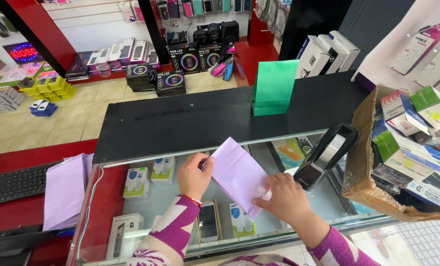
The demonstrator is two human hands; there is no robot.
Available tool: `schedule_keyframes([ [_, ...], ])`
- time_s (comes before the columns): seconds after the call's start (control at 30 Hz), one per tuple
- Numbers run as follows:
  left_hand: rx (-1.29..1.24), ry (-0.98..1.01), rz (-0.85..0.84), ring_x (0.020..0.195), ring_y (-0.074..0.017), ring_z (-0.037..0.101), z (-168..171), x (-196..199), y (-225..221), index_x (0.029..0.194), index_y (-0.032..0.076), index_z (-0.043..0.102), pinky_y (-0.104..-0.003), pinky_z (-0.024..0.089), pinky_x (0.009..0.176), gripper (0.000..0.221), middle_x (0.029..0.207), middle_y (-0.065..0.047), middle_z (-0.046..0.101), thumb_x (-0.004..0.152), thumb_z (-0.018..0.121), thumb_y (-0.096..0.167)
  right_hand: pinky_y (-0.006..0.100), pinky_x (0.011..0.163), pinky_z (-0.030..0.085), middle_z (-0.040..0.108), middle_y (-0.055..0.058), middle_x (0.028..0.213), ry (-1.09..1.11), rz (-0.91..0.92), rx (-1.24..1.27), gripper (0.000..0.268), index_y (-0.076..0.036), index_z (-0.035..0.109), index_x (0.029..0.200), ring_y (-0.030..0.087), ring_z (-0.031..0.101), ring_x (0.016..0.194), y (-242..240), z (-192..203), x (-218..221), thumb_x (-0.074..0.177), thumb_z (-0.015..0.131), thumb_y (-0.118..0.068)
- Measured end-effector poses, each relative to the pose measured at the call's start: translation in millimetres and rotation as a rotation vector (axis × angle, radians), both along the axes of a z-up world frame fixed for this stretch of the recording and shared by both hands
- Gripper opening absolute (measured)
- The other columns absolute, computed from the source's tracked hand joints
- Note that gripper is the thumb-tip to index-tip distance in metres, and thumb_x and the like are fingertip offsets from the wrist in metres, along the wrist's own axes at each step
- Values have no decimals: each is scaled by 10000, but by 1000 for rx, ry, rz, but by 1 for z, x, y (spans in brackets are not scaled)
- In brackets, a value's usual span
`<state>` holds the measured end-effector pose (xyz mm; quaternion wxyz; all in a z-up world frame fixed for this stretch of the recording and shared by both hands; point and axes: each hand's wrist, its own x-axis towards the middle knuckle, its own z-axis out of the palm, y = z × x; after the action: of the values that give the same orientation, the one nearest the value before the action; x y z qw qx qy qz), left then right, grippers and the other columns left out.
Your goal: The person puts small retail items into colored paper bags, folds the top of each bag, and secures them with tape.
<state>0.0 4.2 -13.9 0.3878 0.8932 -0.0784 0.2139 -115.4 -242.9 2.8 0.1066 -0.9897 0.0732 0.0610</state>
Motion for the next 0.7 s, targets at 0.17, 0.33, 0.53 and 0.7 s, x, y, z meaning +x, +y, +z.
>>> schedule_keyframes([
  [0.17,3,-17,9,679,-146,643,10,-5,-2,854,211,704,-339,508,633,109,784,91,711,884,707,315,376,962,484,604,-60,1051,10,-24,82,546,-252,619,967,205,558,1148,-5,-5,2,712,827,-688],
  [0.33,316,-369,-226,1050,-293,634,33,-30,-24,1101,136,695,-460,519,802,264,1149,-48,687,840,662,111,428,1005,485,639,-19,1061,-212,23,-27,614,-219,659,1056,269,627,1084,-10,-19,-1,695,852,-677],
  [0.53,529,-421,-707,1298,-318,548,25,-62,-66,1170,133,693,-569,351,1122,272,1352,-104,633,912,665,213,436,1039,475,671,-5,992,-349,118,-171,513,-182,707,942,228,642,1090,-13,-22,0,666,872,-582],
  [0.7,560,-418,-727,1319,-323,538,21,-60,-66,1248,131,665,-552,329,1140,371,1374,-115,625,921,665,308,404,944,501,626,-63,997,-229,35,10,493,-238,660,879,239,654,985,-16,-22,3,653,906,-599],
])
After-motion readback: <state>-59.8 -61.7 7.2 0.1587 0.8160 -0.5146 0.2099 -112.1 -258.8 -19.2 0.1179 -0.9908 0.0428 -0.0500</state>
